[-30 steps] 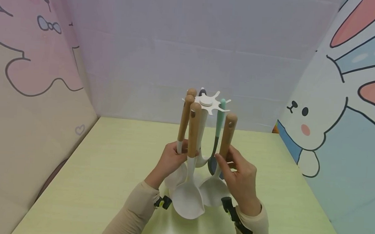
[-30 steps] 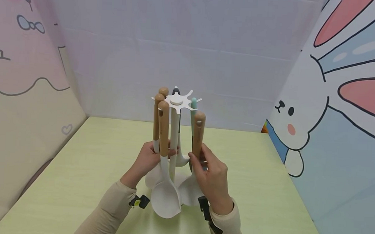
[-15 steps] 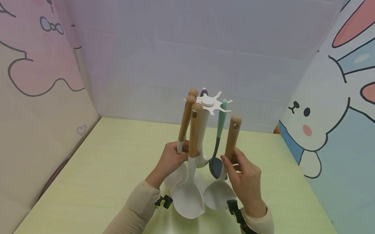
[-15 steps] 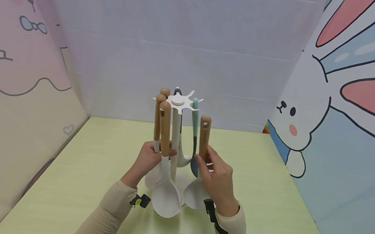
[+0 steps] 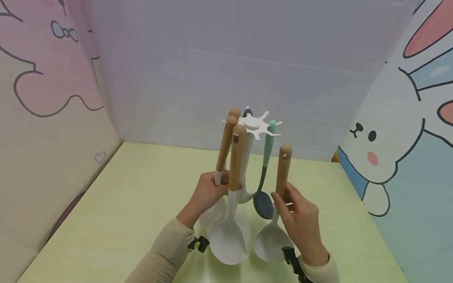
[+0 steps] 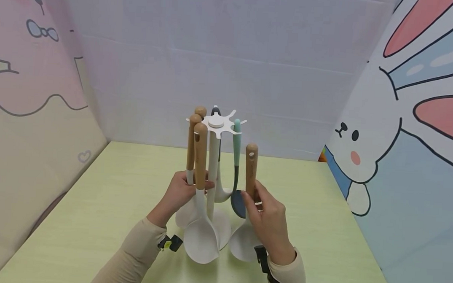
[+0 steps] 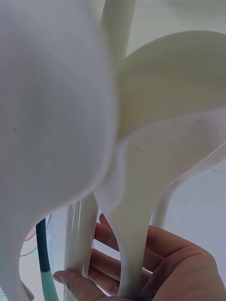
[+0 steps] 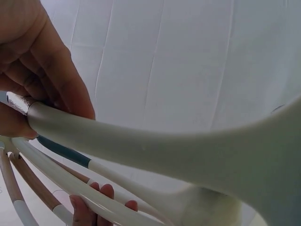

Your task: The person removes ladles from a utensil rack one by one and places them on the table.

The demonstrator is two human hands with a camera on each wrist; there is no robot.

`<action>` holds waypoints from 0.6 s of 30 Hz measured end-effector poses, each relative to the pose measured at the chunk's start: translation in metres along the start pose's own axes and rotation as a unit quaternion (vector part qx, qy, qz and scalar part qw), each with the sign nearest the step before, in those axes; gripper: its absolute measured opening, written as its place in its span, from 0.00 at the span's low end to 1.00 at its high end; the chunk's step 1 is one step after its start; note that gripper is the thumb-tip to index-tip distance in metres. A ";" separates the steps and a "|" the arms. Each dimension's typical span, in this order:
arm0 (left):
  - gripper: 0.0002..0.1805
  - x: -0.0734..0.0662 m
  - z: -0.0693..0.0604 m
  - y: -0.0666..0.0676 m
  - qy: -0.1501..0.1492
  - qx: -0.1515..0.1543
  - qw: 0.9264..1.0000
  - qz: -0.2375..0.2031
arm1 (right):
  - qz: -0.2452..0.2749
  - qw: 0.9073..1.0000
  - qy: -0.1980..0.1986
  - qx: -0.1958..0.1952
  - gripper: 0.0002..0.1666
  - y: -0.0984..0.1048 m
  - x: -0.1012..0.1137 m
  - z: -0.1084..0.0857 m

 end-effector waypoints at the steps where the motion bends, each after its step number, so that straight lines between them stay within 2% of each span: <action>1: 0.12 -0.001 0.000 -0.001 -0.002 0.002 1.000 -0.003 | -0.003 1.000 0.001 0.003 0.14 0.000 -0.001 -0.001; 5: 0.13 -0.001 0.001 -0.002 0.000 0.008 1.000 -0.008 | -0.012 1.000 0.000 0.012 0.13 0.001 -0.005 -0.003; 13: 0.13 0.002 0.000 -0.001 0.012 0.002 1.000 -0.002 | -0.014 1.000 0.000 0.026 0.13 0.002 -0.012 -0.010; 18: 0.13 0.002 0.001 0.000 0.014 0.001 1.000 -0.004 | -0.034 0.999 -0.003 0.039 0.19 0.001 -0.016 -0.011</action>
Point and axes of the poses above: each hand's wrist, its own z-axis towards the middle knuckle, its own y-axis out of the back of the hand, x = y × z, the point moved 10 cm from there along z, towards the middle knuckle, and after that the axes turned 2 degrees about -y, right-handed, at the moved point
